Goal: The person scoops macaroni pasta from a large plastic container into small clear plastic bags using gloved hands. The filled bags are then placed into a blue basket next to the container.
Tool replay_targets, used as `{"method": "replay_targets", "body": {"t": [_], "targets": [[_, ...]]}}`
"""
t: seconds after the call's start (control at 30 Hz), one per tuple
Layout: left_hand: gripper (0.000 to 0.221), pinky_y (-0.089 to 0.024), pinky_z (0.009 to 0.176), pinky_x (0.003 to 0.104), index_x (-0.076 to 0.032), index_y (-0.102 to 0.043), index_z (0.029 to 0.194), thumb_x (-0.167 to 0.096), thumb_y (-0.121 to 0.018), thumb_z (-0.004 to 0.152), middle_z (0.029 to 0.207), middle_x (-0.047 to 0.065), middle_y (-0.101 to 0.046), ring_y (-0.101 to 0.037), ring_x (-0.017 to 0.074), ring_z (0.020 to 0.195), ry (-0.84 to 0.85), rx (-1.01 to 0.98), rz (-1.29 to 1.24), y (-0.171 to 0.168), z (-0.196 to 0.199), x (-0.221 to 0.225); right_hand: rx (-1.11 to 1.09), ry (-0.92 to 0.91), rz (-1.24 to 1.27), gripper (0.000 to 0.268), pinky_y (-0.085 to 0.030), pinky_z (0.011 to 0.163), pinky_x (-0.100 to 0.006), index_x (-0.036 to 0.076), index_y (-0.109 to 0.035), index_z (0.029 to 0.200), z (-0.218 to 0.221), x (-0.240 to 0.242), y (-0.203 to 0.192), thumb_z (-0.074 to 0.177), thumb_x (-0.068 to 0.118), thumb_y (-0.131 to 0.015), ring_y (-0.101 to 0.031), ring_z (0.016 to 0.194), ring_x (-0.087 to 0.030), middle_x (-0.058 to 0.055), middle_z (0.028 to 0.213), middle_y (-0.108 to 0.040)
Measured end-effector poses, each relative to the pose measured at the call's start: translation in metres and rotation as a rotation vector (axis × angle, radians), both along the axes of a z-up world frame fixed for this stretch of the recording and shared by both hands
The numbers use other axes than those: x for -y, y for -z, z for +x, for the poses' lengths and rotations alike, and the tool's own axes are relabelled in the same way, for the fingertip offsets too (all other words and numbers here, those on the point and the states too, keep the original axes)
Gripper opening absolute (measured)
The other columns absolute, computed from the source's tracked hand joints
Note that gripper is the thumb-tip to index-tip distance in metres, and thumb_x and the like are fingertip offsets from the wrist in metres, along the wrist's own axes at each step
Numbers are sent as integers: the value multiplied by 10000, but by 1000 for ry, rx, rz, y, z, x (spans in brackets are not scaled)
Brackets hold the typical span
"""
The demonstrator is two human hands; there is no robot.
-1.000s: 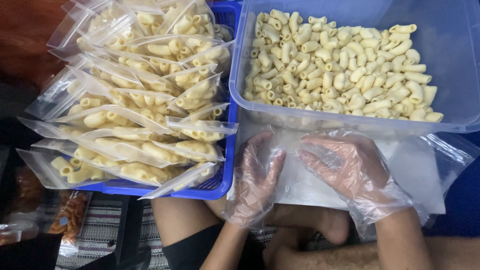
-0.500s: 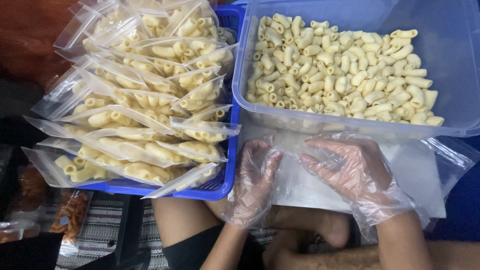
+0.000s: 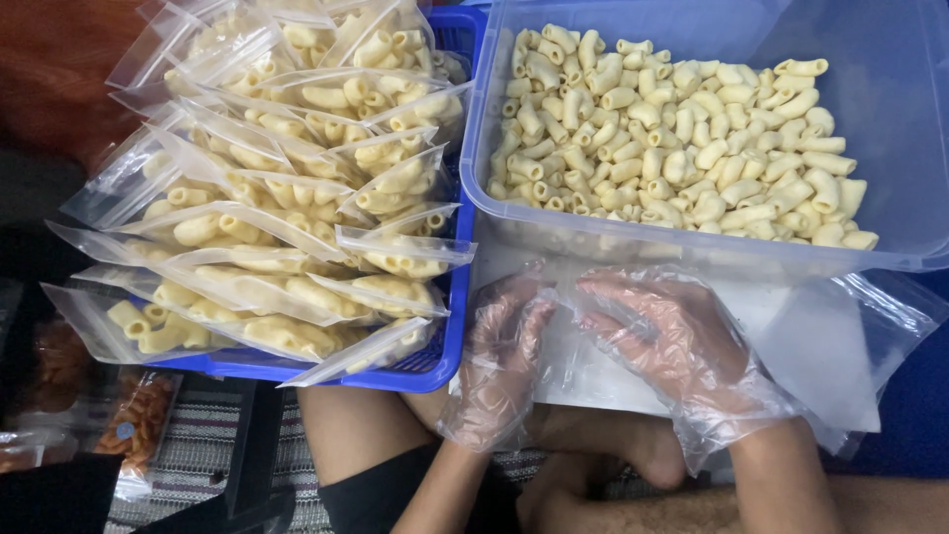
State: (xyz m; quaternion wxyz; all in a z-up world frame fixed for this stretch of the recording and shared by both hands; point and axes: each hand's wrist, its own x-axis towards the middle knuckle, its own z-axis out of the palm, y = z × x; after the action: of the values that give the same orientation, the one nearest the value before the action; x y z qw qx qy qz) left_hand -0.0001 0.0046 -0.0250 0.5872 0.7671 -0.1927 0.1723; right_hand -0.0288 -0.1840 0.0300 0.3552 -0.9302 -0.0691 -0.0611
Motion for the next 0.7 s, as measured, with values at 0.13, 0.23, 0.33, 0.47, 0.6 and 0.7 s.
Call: {"method": "replay_targets", "body": {"t": [0.13,0.23,0.33,0.47,0.6,0.7], "targets": [[266,-515,1104,373,-92,-720,1182,-220,-701,950,1325,105,-687,-653,253,1239,56,-138,13,-7,0,1,74,-48,205,299,-596,936,-327,60,-748,1172,2,-11,-15,880,124,-735,-752,1093,-199,-91,1185,-779],[214,-506,1106,381,-97,-728,1153,-176,-693,956,1309,95,-680,-650,250,1232,32,-63,83,-10,-2,1,172,-85,40,326,-622,934,-360,46,-747,1172,3,-7,-1,848,76,-774,-759,1066,-243,-124,1167,-770],[112,-464,1123,400,-120,-738,975,-208,-671,962,1340,81,-656,-618,247,1260,66,-118,80,-19,-2,1,237,-75,-36,258,-622,870,-400,17,-753,1145,7,-6,2,936,159,-703,-775,981,-280,-142,1113,-780],[248,-468,1100,407,-141,-679,1215,-214,-636,982,1349,98,-637,-601,271,1254,75,-53,159,-14,-3,4,356,-59,15,286,-605,951,-364,18,-745,1165,3,10,25,882,-13,-713,-755,1057,-257,-131,1158,-766],[291,-485,1070,515,-205,-678,1244,-259,-683,958,1367,153,-618,-544,371,1342,30,-266,395,-20,-3,15,495,86,-70,240,-568,895,-367,37,-757,1182,-7,23,30,955,21,-681,-685,992,-250,-128,1094,-725],[273,-494,1056,463,-219,-711,1196,-324,-685,945,1389,71,-600,-535,292,1339,-30,-162,542,-5,-6,17,633,280,-305,172,-519,730,-384,82,-813,1161,-15,31,28,1047,147,-701,-603,788,-232,-97,922,-694]]}}
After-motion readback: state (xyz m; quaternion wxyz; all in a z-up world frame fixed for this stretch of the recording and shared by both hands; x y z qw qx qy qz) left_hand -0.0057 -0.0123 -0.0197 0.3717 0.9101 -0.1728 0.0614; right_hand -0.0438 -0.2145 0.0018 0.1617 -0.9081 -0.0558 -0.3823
